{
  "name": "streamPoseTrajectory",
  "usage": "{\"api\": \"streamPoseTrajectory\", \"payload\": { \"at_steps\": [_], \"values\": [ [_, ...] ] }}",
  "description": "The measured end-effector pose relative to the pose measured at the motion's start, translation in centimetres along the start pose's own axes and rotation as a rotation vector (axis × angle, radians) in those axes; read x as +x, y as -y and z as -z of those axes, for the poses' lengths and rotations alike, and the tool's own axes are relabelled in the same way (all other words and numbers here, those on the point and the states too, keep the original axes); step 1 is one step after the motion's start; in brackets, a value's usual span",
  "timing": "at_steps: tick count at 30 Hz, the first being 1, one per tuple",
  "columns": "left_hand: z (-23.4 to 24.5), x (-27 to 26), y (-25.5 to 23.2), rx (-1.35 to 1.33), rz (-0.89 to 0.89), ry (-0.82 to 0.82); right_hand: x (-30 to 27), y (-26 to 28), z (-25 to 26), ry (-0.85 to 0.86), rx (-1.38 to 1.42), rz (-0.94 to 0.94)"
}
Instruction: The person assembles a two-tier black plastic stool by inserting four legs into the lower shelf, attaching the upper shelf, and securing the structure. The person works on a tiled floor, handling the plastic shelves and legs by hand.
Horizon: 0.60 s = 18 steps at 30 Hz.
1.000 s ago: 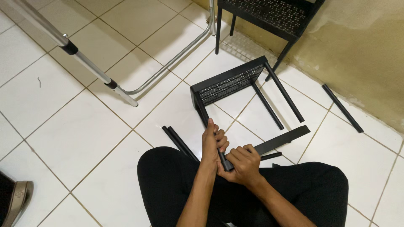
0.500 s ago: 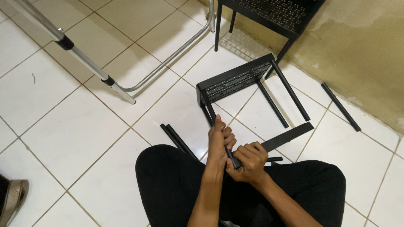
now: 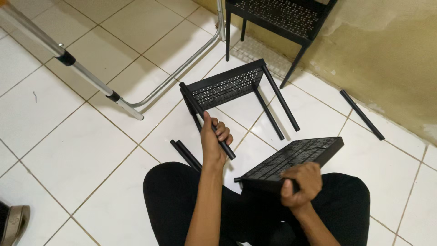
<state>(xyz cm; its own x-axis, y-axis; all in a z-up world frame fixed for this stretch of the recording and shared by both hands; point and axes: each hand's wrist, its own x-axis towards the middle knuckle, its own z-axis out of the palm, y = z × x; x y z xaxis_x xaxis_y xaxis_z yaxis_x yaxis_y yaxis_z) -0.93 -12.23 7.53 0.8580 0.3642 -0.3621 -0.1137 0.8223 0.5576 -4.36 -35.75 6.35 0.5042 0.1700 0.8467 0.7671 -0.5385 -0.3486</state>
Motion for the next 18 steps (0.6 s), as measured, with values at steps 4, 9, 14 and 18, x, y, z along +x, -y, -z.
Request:
{"api": "streamPoseTrajectory", "payload": {
  "at_steps": [4,9,14,18],
  "values": [
    [0.5,0.3,-1.7,-0.020,0.004,0.055,0.9,-3.1,2.6,-0.227,0.001,-0.277],
    [2.4,-0.5,-1.7,0.100,0.119,-0.020,0.8,-4.7,6.1,-0.397,-0.019,-0.510],
    [5.2,-1.7,0.6,0.156,0.105,-0.073,0.7,-9.0,8.3,-0.787,0.574,-1.021],
    [6.7,-1.6,1.9,0.291,0.007,-0.215,-0.2,-11.1,6.9,-0.765,0.900,-1.320]
  ]
}}
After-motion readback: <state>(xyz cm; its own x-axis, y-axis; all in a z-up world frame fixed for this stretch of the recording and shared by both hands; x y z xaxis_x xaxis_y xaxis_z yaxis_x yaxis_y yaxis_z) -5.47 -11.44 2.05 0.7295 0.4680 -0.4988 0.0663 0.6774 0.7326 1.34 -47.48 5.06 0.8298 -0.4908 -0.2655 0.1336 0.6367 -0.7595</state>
